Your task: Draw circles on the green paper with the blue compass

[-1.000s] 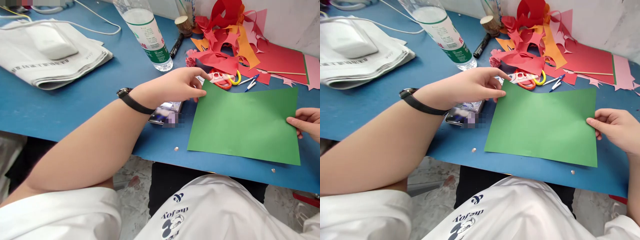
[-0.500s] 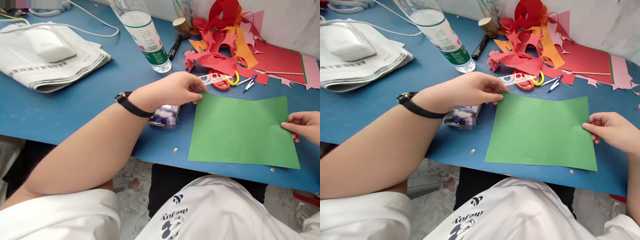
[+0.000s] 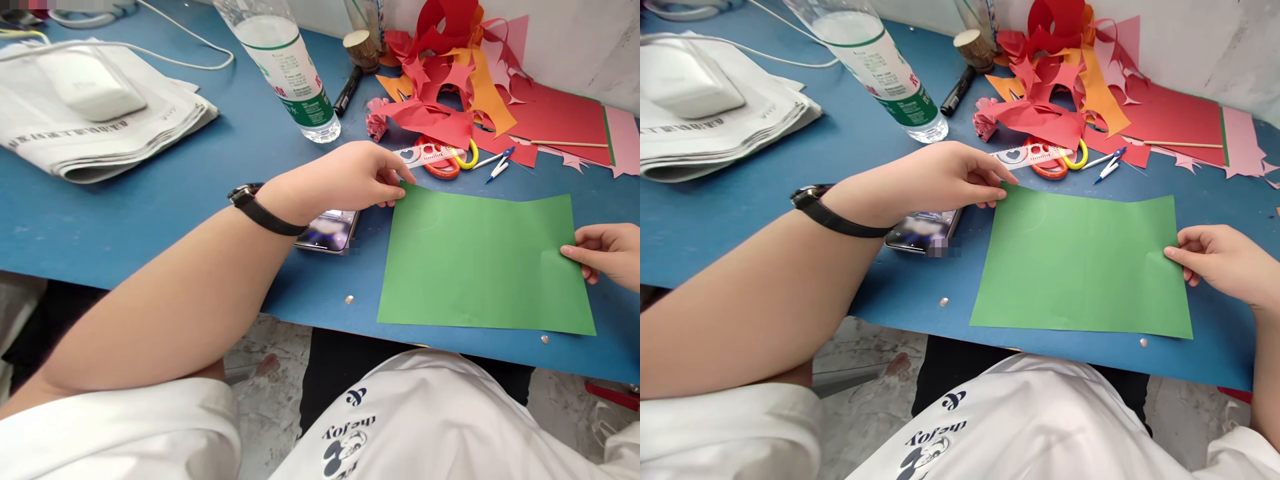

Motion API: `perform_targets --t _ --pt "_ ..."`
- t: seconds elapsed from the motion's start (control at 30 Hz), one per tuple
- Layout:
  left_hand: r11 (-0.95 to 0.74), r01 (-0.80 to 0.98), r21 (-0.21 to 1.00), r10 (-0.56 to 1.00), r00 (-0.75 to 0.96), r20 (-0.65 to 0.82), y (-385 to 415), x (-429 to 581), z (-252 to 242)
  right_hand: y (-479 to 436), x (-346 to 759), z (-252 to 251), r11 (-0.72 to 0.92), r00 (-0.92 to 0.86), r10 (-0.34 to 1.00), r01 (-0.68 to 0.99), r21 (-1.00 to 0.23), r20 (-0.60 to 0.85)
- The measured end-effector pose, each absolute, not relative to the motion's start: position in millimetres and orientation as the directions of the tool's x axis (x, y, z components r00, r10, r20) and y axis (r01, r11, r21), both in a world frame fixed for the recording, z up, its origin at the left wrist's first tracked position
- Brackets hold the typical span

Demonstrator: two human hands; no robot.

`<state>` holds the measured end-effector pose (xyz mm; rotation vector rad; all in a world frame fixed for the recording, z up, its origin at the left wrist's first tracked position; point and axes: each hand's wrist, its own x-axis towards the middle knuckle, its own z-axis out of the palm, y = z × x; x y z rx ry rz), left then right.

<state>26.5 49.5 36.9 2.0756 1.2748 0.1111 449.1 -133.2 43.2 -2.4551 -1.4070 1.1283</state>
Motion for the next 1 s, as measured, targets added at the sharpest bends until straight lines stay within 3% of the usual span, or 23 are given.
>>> perform_targets --t 0.57,1.0 --pt "-0.26 0.788 0.558 0.826 0.481 -0.293 51 29 35 -129 443 43 -0.572 0.329 0.761 0.747 -0.339 -0.559" --pt "-0.222 0.74 0.634 0.821 0.493 -0.287 45 33 34 -125 456 38 -0.527 0.356 0.795 0.807 -0.268 -0.491"
